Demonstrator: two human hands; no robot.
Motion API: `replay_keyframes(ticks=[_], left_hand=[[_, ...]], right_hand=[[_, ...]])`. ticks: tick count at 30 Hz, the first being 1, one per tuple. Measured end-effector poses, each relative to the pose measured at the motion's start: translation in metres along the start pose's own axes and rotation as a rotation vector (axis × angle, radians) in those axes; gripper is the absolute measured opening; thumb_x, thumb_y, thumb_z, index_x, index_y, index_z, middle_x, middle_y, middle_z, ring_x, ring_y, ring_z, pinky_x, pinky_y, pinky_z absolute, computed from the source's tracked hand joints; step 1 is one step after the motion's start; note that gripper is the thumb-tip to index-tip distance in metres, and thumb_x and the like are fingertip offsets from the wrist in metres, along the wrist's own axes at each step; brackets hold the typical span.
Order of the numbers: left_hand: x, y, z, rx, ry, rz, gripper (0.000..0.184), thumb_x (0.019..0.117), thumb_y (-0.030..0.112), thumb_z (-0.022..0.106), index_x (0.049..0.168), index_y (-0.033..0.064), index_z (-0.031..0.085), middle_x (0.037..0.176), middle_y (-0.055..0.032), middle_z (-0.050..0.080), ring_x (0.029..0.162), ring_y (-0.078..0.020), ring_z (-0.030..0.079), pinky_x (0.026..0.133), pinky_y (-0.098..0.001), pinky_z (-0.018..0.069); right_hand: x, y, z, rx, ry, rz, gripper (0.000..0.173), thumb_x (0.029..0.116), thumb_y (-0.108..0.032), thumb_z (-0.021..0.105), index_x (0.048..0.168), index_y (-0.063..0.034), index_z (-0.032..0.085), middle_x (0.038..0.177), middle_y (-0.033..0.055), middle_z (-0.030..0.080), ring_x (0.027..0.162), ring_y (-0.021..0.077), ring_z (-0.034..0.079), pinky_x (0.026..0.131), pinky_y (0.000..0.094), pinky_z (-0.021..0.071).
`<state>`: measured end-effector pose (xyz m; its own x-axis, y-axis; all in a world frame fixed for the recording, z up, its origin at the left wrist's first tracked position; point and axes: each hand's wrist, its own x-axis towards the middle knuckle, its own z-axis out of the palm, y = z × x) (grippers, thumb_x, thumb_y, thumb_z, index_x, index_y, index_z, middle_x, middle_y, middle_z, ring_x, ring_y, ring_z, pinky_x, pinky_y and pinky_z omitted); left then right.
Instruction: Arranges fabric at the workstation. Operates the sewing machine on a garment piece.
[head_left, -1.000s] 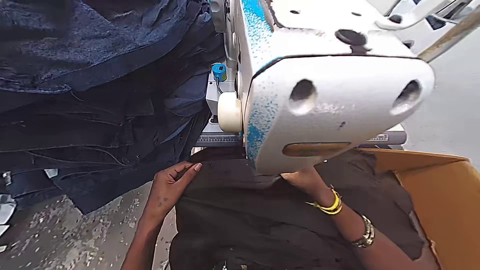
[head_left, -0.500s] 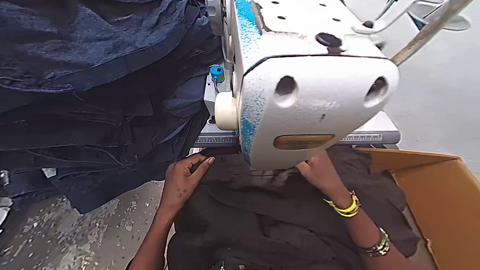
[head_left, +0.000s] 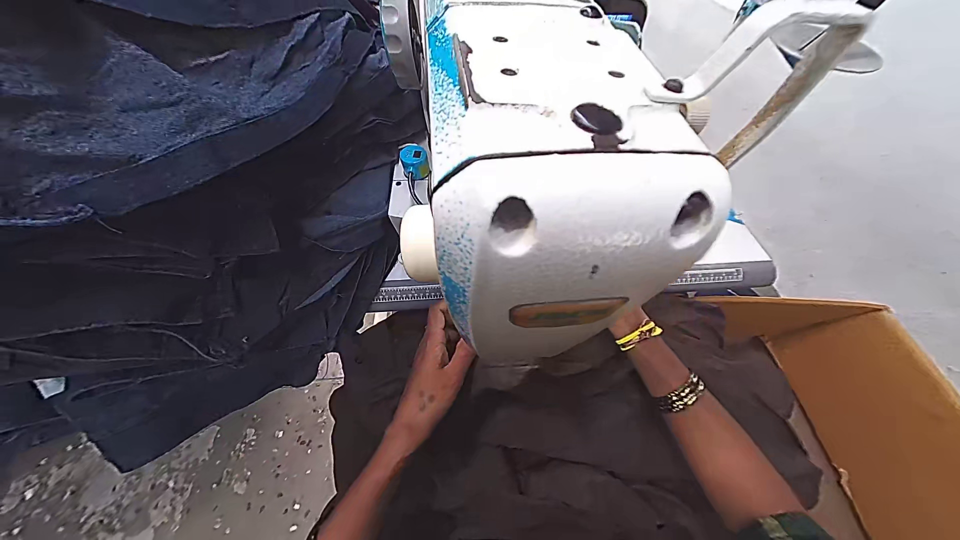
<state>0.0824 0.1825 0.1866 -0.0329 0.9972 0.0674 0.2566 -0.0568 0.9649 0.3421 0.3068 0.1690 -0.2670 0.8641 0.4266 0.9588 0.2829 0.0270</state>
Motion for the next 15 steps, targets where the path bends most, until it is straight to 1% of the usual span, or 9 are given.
replay_keyframes(ticks=[2,4,5,6,8,10,12,14,15], left_hand=[[0.0,-0.006,0.003,-0.017,0.023,0.041,0.051,0.0976,0.021,0.054,0.14,-0.0063,0.045,0.103,-0.004,0.061,0.088,0.0008,0.06,0.08,-0.0159,0.051],[0.0,-0.007,0.004,-0.034,0.034,0.042,0.052,0.0974,0.022,0.054,0.14,-0.0063,0.045,0.106,-0.0047,0.061,0.092,0.0011,0.061,0.083,-0.0158,0.051],[0.0,-0.008,0.006,-0.044,0.039,0.039,0.053,0.0969,0.022,0.055,0.14,-0.0065,0.044,0.106,-0.0049,0.061,0.091,0.0012,0.061,0.082,-0.0157,0.0514],[0.001,-0.009,0.006,-0.057,0.046,0.041,0.053,0.097,0.022,0.056,0.14,-0.0073,0.044,0.105,-0.0055,0.061,0.09,0.0006,0.061,0.081,-0.0164,0.0518],[0.002,-0.011,0.007,-0.079,0.06,0.035,0.051,0.0975,0.022,0.057,0.138,-0.0066,0.045,0.099,-0.0031,0.06,0.084,0.0008,0.06,0.076,-0.0164,0.0514],[0.003,-0.011,0.008,-0.09,0.072,0.018,0.043,0.0975,0.021,0.058,0.131,-0.004,0.048,0.095,0.0006,0.058,0.079,0.0029,0.057,0.071,-0.014,0.0491],[0.006,-0.012,0.007,-0.054,0.074,0.011,0.034,0.097,0.023,0.058,0.121,-0.0009,0.051,0.093,0.0014,0.057,0.077,0.0025,0.056,0.069,-0.0147,0.0477],[0.006,-0.008,0.002,0.068,0.063,0.023,0.026,0.0974,0.026,0.057,0.106,0.0018,0.057,0.083,0.002,0.056,0.073,-0.0002,0.053,0.068,-0.0198,0.0457],[0.001,-0.003,-0.002,0.144,0.049,0.055,0.022,0.0974,0.027,0.056,0.092,0.0053,0.06,0.072,0.0046,0.053,0.064,-0.0003,0.05,0.061,-0.0212,0.0425]], right_hand=[[-0.003,-0.004,-0.007,0.042,-0.035,0.036,0.032,0.1008,-0.008,0.055,0.129,-0.0048,0.069,0.118,0.0234,0.066,0.11,0.0426,0.064,0.085,0.0543,0.0503],[-0.01,-0.002,-0.015,0.152,0.04,0.042,0.022,0.1001,-0.011,0.058,0.111,-0.0017,0.074,0.11,0.0237,0.069,0.105,0.0442,0.066,0.082,0.0552,0.0529],[-0.014,-0.001,-0.02,0.228,0.087,0.064,0.021,0.0999,-0.015,0.061,0.104,0.0007,0.074,0.106,0.0243,0.07,0.103,0.0449,0.067,0.084,0.0563,0.053],[-0.019,0.002,-0.023,0.296,0.122,0.094,0.024,0.099,-0.019,0.064,0.102,0.0025,0.073,0.105,0.0247,0.071,0.103,0.0448,0.067,0.087,0.0566,0.0528],[-0.025,0.006,-0.032,0.429,0.177,0.158,0.025,0.0976,-0.018,0.067,0.102,0.0056,0.073,0.1,0.0252,0.071,0.096,0.0424,0.07,0.086,0.0553,0.055],[-0.03,0.005,-0.044,0.508,0.229,0.184,0.022,0.0965,-0.015,0.067,0.102,0.0051,0.073,0.094,0.0219,0.072,0.085,0.0333,0.072,0.081,0.0469,0.0572],[-0.032,-0.002,-0.054,0.543,0.273,0.152,0.018,0.0945,-0.012,0.067,0.098,0.0045,0.072,0.085,0.0176,0.07,0.073,0.0233,0.067,0.07,0.0372,0.0541],[-0.031,-0.014,-0.067,0.57,0.256,0.106,0.016,0.0925,-0.012,0.067,0.095,0.0031,0.073,0.082,0.015,0.07,0.071,0.0197,0.065,0.068,0.0352,0.0531],[-0.031,-0.022,-0.073,0.572,0.253,0.058,0.016,0.0913,-0.013,0.068,0.092,0.0023,0.072,0.081,0.0146,0.07,0.072,0.0209,0.067,0.069,0.0365,0.0534]])
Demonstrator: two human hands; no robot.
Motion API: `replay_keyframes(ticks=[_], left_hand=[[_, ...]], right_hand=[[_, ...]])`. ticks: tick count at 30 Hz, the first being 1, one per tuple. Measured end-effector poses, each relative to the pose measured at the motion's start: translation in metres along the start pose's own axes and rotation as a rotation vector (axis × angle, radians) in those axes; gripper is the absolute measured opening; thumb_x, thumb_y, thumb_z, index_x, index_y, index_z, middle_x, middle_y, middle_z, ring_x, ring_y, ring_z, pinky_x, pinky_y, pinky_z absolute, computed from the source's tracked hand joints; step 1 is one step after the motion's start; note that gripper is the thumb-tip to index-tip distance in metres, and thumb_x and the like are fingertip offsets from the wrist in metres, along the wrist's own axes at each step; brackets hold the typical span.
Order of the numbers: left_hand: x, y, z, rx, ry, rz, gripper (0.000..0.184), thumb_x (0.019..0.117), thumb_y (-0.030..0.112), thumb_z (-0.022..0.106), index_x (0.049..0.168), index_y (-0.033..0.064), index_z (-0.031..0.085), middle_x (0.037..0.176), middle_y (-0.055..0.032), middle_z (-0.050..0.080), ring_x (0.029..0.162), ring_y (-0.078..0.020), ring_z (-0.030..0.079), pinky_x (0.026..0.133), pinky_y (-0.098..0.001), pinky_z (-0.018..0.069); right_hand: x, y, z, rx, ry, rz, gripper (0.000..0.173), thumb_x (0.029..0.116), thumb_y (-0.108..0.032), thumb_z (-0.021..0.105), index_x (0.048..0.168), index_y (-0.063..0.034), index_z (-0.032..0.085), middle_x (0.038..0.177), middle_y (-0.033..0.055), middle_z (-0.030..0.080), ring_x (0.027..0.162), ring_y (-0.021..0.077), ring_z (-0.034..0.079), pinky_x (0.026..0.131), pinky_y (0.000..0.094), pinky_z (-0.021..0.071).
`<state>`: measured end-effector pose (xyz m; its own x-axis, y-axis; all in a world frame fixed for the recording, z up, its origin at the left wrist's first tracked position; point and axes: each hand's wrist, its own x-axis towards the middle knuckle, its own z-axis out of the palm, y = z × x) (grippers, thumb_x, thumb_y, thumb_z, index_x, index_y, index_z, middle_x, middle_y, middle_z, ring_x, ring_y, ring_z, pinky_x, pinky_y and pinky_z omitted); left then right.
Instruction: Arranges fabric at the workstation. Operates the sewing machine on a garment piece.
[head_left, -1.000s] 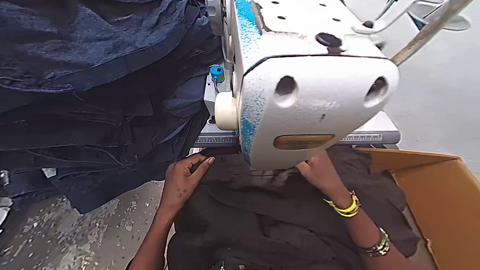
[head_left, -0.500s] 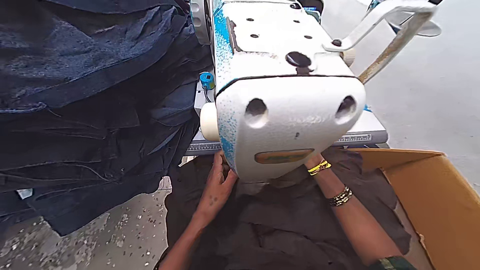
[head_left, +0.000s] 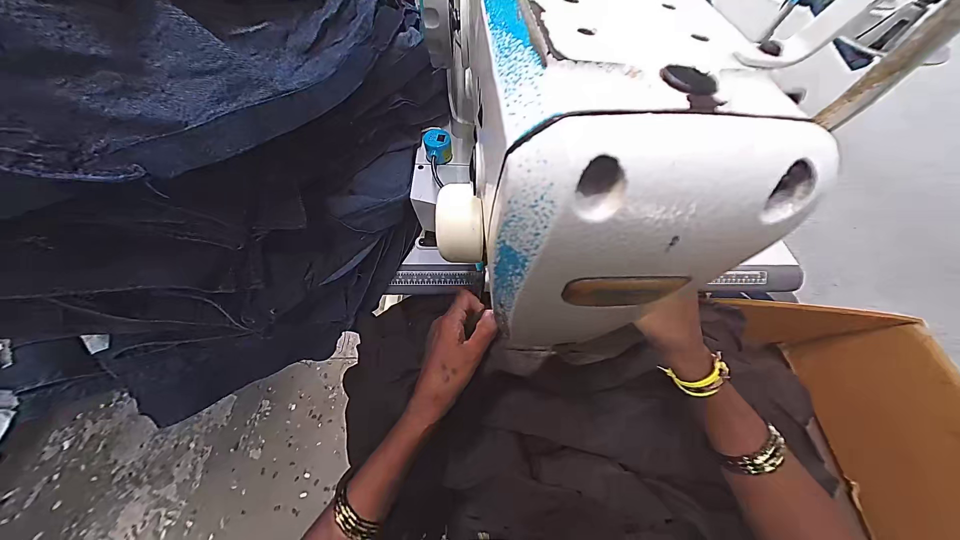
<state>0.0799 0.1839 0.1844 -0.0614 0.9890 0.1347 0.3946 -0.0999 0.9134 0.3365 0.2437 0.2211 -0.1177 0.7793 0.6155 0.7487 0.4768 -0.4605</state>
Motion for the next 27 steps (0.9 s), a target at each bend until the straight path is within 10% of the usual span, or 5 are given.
replay_keyframes(ticks=[4,7,14,19,27], left_hand=[[-0.036,0.025,-0.023,-0.024,-0.281,0.322,0.039,0.1025,0.027,0.057,0.069,0.0079,0.055,0.054,0.0032,0.044,0.048,0.0002,0.04,0.046,-0.0164,0.0318],[-0.041,0.022,-0.023,0.026,-0.265,0.329,0.034,0.1017,0.035,0.06,0.078,0.0102,0.062,0.059,0.0046,0.051,0.051,0.0012,0.044,0.048,-0.016,0.0356],[-0.039,0.019,-0.058,-0.088,-0.147,0.316,0.024,0.1008,0.031,0.064,0.096,0.0104,0.075,0.089,0.0078,0.074,0.081,0.0085,0.065,0.075,-0.0105,0.0541],[-0.02,-0.028,-0.102,0.168,0.065,-0.013,0.023,0.0942,0.034,0.065,0.089,0.0141,0.074,0.081,0.013,0.069,0.072,0.0111,0.059,0.067,-0.0112,0.0479],[-0.014,-0.027,-0.094,0.101,0.067,0.015,0.02,0.0946,0.032,0.066,0.088,0.0152,0.074,0.08,0.0136,0.069,0.073,0.0107,0.06,0.067,-0.0103,0.0481]], right_hand=[[-0.017,-0.031,0.012,-0.033,0.004,-0.443,0.02,0.0971,-0.021,0.06,0.083,-0.0081,0.065,0.076,0.0086,0.067,0.073,0.0202,0.067,0.066,0.0315,0.0542],[-0.023,-0.055,0.028,-0.096,-0.007,-0.684,0.027,0.1005,-0.018,0.054,0.077,-0.0122,0.065,0.068,0.0045,0.065,0.068,0.0199,0.064,0.065,0.0307,0.0498],[-0.044,-0.06,0.017,0.63,-0.467,-0.224,0.027,0.1051,-0.035,0.057,0.107,-0.0076,0.056,0.088,0.0002,0.066,0.089,0.004,0.062,0.088,0.0228,0.0469],[-0.034,-0.038,0.017,0.474,-0.399,0.134,0.023,0.0947,-0.025,0.065,0.101,-0.005,0.057,0.083,-0.0063,0.059,0.078,-0.0063,0.056,0.074,0.0143,0.0465],[-0.031,-0.021,0.001,0.71,-0.365,0.374,0.02,0.0898,-0.009,0.067,0.1,-0.0173,0.052,0.08,-0.0188,0.061,0.075,-0.009,0.06,0.071,0.0114,0.0511]])
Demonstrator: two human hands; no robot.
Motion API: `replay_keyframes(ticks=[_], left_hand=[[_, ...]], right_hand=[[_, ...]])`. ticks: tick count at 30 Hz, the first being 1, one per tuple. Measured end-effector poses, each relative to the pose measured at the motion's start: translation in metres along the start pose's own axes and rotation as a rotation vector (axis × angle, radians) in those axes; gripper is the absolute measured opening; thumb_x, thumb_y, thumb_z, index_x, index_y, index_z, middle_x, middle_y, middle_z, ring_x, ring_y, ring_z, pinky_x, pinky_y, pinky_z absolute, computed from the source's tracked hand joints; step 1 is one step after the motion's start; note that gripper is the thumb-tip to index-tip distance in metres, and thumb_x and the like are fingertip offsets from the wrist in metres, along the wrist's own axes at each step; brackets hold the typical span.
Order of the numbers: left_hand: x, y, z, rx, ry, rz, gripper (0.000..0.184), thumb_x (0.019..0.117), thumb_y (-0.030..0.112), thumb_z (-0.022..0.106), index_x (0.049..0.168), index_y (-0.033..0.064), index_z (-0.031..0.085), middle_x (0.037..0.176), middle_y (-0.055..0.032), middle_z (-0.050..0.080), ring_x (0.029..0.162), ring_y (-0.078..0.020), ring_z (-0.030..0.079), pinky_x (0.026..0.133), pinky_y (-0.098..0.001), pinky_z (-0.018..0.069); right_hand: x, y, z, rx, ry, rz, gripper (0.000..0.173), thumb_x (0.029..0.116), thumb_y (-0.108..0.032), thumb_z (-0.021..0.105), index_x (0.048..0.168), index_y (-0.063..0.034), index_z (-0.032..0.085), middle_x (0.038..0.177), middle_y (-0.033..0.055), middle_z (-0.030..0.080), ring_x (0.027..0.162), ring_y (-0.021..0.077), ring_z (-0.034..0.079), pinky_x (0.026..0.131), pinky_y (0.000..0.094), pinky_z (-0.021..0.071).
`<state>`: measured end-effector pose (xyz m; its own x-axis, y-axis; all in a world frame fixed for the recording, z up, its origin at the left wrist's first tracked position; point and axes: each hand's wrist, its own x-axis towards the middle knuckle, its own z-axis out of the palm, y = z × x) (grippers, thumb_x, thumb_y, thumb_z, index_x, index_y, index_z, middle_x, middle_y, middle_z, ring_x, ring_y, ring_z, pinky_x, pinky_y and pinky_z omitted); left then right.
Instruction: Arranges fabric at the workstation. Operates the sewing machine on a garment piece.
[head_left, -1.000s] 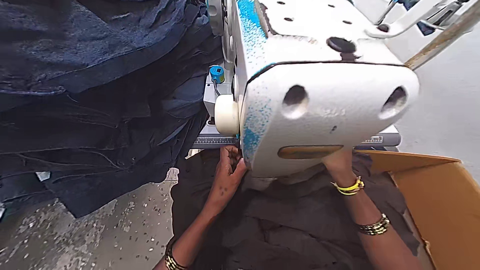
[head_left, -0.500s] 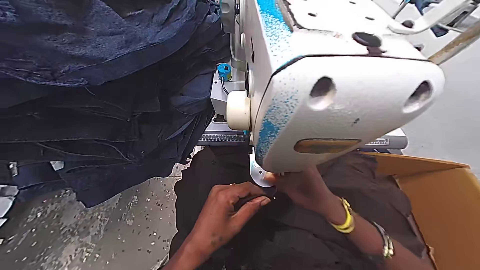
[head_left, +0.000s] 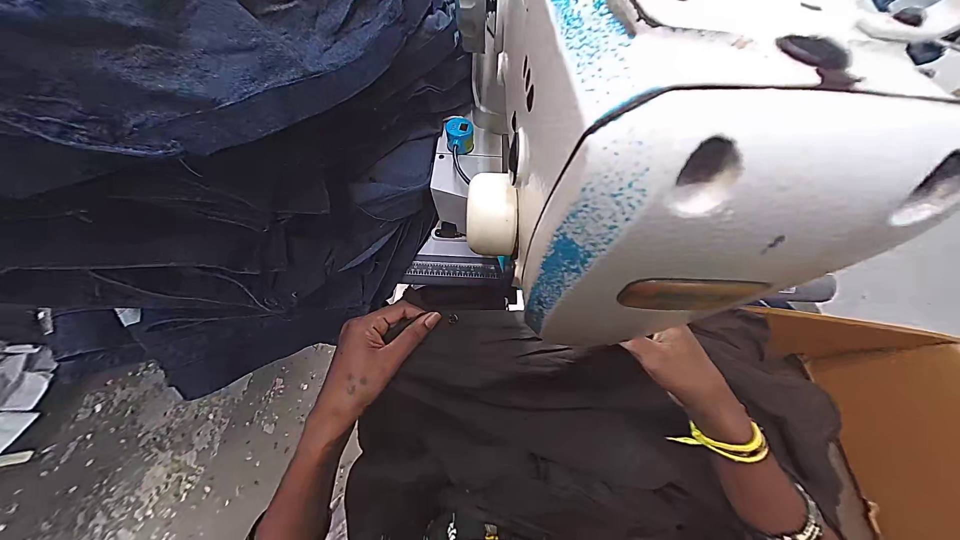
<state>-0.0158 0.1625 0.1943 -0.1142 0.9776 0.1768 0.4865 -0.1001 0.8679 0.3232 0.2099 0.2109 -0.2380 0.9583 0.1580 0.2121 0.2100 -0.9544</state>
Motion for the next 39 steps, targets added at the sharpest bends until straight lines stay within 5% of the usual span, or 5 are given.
replay_keyframes(ticks=[7,13,22,30,39], left_hand=[[0.014,-0.006,0.004,0.153,-0.016,0.032,0.028,0.0945,0.039,0.064,0.089,0.0138,0.074,0.079,0.0124,0.067,0.071,0.0119,0.056,0.067,-0.0128,0.0452],[0.004,-0.012,0.027,0.345,-0.041,0.211,0.032,0.0985,0.033,0.059,0.109,0.0074,0.076,0.107,-0.0146,0.072,0.103,-0.0343,0.068,0.089,-0.0582,0.0503],[0.009,0.036,0.08,-0.122,-0.189,-0.03,0.054,0.101,0.03,0.051,0.143,-0.004,0.047,0.116,-0.0088,0.062,0.102,-0.0047,0.06,0.093,-0.0239,0.0494],[0.005,0.034,0.095,-0.265,-0.094,-0.081,0.052,0.0971,0.019,0.054,0.142,-0.0057,0.044,0.109,-0.0054,0.061,0.094,0.0017,0.06,0.084,-0.0155,0.0503],[-0.001,0.043,0.083,-0.016,-0.084,0.156,0.024,0.0955,0.022,0.058,0.078,0.007,0.062,0.061,0.0037,0.053,0.056,-0.0004,0.05,0.054,-0.0205,0.0418]], right_hand=[[-0.005,0.01,-0.003,-0.355,0.079,-0.15,0.019,0.0933,-0.026,0.066,0.102,-0.011,0.059,0.082,-0.0135,0.064,0.078,-0.008,0.058,0.077,0.0203,0.0473],[0.0,0.006,-0.082,-1.177,0.09,0.233,0.03,0.1,-0.023,0.063,0.105,0.0053,0.071,0.083,0.0296,0.07,0.084,0.0527,0.068,0.092,0.0766,0.0372],[0.072,0.035,-0.034,-1.233,0.117,-0.12,0.04,0.1048,-0.028,0.056,0.134,-0.0015,0.064,0.122,0.0262,0.063,0.112,0.0447,0.061,0.09,0.0556,0.0488],[0.053,0.06,-0.035,-0.904,0.423,-0.364,0.017,0.0951,-0.013,0.067,0.097,0.0017,0.076,0.097,0.0204,0.072,0.092,0.038,0.071,0.081,0.0493,0.0573],[0.031,-0.006,-0.015,-0.772,0.367,-0.529,0.016,0.0896,-0.015,0.068,0.085,-0.0009,0.073,0.08,0.0132,0.072,0.075,0.0216,0.071,0.067,0.0365,0.0566]])
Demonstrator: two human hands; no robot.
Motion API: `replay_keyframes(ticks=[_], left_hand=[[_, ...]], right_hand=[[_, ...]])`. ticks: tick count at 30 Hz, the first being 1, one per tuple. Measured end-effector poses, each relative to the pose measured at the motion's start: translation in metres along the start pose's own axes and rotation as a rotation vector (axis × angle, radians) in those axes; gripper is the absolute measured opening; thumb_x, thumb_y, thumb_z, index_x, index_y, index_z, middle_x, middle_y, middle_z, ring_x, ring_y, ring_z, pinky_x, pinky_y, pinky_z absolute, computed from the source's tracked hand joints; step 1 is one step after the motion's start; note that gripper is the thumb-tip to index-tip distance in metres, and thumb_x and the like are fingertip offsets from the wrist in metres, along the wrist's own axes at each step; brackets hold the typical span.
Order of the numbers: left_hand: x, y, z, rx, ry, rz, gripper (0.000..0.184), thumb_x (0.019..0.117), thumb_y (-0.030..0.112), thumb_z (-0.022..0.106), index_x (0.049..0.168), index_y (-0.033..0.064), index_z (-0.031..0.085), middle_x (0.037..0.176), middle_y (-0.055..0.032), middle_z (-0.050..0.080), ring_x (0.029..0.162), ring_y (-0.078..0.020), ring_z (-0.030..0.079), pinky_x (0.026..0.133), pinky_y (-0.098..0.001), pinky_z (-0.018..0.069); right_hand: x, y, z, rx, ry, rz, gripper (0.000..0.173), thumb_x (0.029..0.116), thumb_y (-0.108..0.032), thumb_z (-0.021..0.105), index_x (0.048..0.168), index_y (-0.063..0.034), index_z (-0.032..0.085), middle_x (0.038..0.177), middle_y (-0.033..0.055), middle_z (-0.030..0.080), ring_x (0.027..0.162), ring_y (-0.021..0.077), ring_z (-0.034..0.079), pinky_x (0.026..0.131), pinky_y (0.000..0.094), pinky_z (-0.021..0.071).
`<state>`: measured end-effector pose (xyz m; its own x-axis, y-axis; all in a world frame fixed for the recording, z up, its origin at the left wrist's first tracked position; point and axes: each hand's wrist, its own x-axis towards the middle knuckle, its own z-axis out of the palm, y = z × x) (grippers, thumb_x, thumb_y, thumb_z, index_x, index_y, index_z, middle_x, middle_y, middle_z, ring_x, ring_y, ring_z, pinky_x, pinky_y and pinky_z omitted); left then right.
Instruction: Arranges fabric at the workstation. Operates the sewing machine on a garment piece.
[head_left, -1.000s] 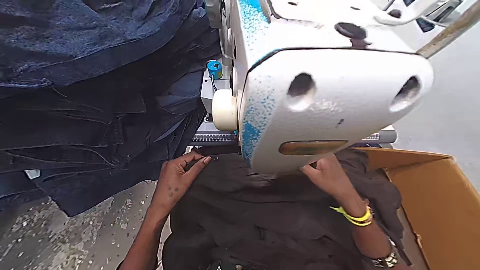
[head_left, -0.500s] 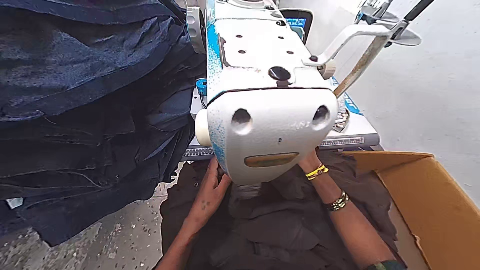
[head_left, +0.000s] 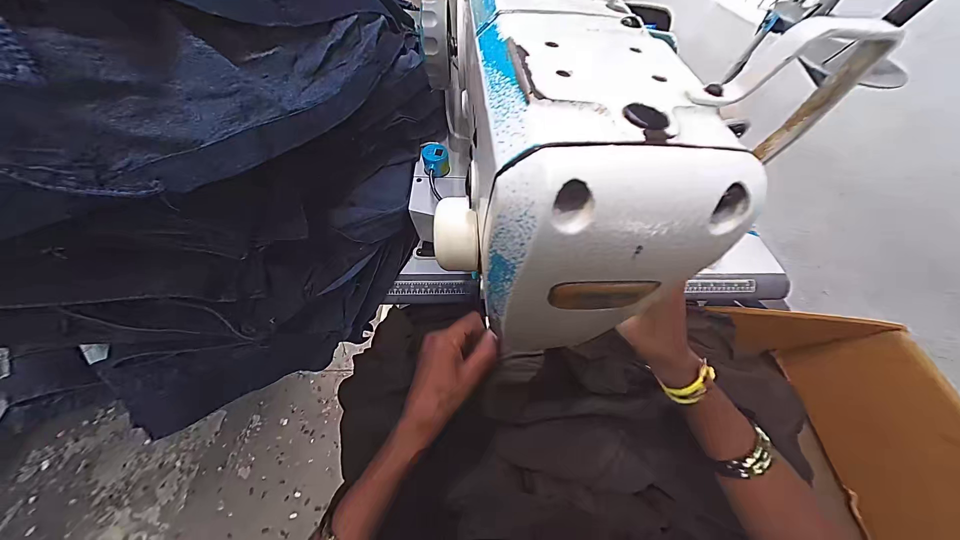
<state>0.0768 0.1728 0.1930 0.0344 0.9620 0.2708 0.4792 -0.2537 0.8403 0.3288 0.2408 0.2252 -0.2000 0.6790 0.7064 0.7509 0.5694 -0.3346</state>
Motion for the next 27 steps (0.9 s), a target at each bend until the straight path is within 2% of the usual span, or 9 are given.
replay_keyframes(ticks=[3,5,8,10,13,16,19,23,27], left_hand=[[-0.024,0.016,-0.014,-0.037,-0.213,0.255,0.035,0.1015,0.028,0.059,0.073,0.0079,0.059,0.055,0.0001,0.048,0.049,-0.0051,0.045,0.046,-0.0205,0.0372],[-0.03,0.014,-0.014,-0.01,-0.215,0.231,0.036,0.1017,0.036,0.06,0.077,0.0093,0.061,0.058,0.0011,0.051,0.051,-0.0049,0.047,0.048,-0.021,0.0395],[-0.029,0.011,-0.015,0.038,-0.173,0.232,0.031,0.1016,0.038,0.06,0.092,0.0112,0.072,0.071,0.0022,0.066,0.062,-0.0014,0.059,0.059,-0.0187,0.048],[-0.034,0.016,-0.018,-0.03,-0.189,0.273,0.029,0.1025,0.034,0.06,0.099,0.0096,0.075,0.081,0.0005,0.073,0.073,0.0008,0.065,0.068,-0.0159,0.0519],[-0.033,0.015,-0.036,-0.163,-0.171,0.261,0.027,0.102,0.031,0.062,0.098,0.0071,0.075,0.085,0.0017,0.074,0.078,0.0053,0.065,0.073,-0.0121,0.0531],[-0.028,-0.014,-0.072,-0.107,-0.04,0.068,0.025,0.099,0.035,0.065,0.094,0.0131,0.076,0.087,0.0119,0.073,0.079,0.0098,0.064,0.073,-0.0115,0.0541],[-0.022,-0.043,-0.094,-0.016,0.101,-0.186,0.021,0.0953,0.032,0.065,0.088,0.0132,0.072,0.079,0.0145,0.065,0.07,0.0104,0.057,0.065,-0.0104,0.0477],[-0.024,-0.045,-0.098,-0.031,0.037,-0.158,0.022,0.095,0.033,0.066,0.088,0.014,0.073,0.079,0.0154,0.066,0.07,0.0114,0.057,0.065,-0.0093,0.0475],[-0.029,-0.004,-0.081,-0.161,-0.302,0.223,0.03,0.1009,0.039,0.063,0.092,0.0115,0.073,0.078,0.0082,0.07,0.071,0.0101,0.06,0.066,-0.0087,0.0493]], right_hand=[[-0.016,-0.034,0.01,-0.078,-0.026,-0.444,0.025,0.1021,-0.024,0.055,0.084,-0.0111,0.064,0.074,0.0071,0.066,0.069,0.0222,0.065,0.062,0.0344,0.0523],[-0.018,-0.054,0.02,-0.112,-0.052,-0.558,0.027,0.1,-0.018,0.053,0.075,-0.0133,0.063,0.063,0.0029,0.06,0.062,0.0199,0.06,0.058,0.0323,0.045],[-0.011,-0.059,0.026,-0.094,-0.052,-0.472,0.024,0.0909,-0.017,0.062,0.068,-0.0118,0.067,0.067,0.0051,0.068,0.068,0.0189,0.067,0.062,0.0306,0.0497],[-0.02,-0.057,0.025,0.197,-0.137,-0.337,0.019,0.0968,-0.02,0.06,0.084,-0.0089,0.068,0.077,0.005,0.071,0.076,0.013,0.068,0.071,0.0238,0.0538],[-0.036,-0.062,0.012,0.8,-0.474,-0.112,0.029,0.1063,-0.036,0.054,0.106,-0.0074,0.055,0.09,0.0029,0.064,0.091,0.0037,0.063,0.086,0.0185,0.0517],[-0.039,-0.044,0.003,0.752,-0.434,0.093,0.03,0.1004,-0.027,0.065,0.111,0.0002,0.056,0.086,-0.0025,0.063,0.081,-0.0039,0.06,0.077,0.0153,0.0522],[-0.033,-0.021,0.004,0.618,-0.368,0.279,0.021,0.0966,-0.021,0.065,0.105,-0.0058,0.053,0.078,-0.0132,0.057,0.071,-0.0125,0.053,0.069,0.0086,0.047],[-0.032,-0.026,0.009,0.459,-0.235,0.156,0.032,0.0998,-0.033,0.063,0.1,-0.0018,0.058,0.075,-0.0039,0.06,0.069,-0.0072,0.056,0.067,0.0107,0.0486],[-0.045,-0.083,0.004,0.589,-0.365,-0.076,0.051,0.0956,-0.059,0.062,0.119,-0.0137,0.062,0.104,0.0012,0.073,0.101,0.0102,0.069,0.09,0.0305,0.0555]])
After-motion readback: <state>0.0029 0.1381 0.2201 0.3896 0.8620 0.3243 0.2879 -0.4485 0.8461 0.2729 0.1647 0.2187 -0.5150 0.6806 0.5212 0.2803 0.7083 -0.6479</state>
